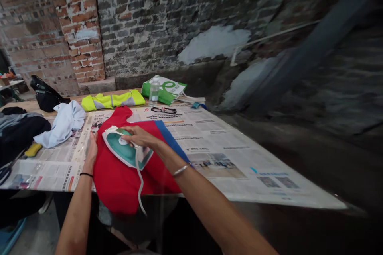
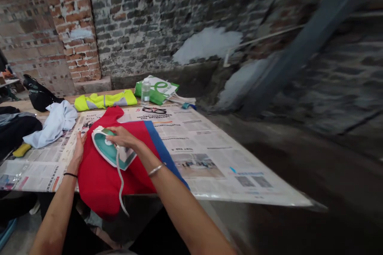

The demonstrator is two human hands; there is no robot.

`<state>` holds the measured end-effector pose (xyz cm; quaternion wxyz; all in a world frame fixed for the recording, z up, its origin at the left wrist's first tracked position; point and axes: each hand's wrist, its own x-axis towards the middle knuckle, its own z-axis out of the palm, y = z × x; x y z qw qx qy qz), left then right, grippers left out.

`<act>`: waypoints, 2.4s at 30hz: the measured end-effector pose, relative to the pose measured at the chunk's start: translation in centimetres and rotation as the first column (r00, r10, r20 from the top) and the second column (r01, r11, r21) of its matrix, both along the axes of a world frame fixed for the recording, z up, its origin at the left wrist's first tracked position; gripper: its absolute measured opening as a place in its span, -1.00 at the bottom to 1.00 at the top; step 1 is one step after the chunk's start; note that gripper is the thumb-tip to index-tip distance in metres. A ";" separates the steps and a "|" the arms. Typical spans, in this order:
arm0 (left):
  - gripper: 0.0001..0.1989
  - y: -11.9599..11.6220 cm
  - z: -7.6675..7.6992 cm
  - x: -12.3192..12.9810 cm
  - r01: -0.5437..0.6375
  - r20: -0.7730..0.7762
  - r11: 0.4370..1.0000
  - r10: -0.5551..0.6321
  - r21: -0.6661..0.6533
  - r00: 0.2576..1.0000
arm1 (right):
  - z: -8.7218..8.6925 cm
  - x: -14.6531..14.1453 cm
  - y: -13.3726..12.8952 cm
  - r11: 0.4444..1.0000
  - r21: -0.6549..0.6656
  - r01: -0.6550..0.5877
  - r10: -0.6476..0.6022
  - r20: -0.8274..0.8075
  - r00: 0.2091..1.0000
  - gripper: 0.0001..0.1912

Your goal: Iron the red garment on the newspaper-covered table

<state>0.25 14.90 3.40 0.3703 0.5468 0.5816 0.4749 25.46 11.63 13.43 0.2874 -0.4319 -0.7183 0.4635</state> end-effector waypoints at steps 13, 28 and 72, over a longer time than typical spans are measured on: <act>-0.10 -0.3 0.3 -0.6 -0.047 0.075 0.998 0.050 -0.034 0.996 | 1.4 6.8 -2.2 0.878 -0.206 -0.432 0.434 -0.034 0.900 -0.31; -0.34 -9.6 3.6 -4.8 -0.100 0.116 0.994 0.094 0.052 0.989 | 0.5 10.6 -2.3 0.956 0.222 0.191 -0.287 0.579 0.763 -0.59; -0.53 -27.8 -0.9 -0.7 -0.135 0.435 0.820 0.426 -0.556 0.794 | 3.1 6.7 -6.6 0.949 0.271 -0.158 -0.134 0.806 0.577 -0.53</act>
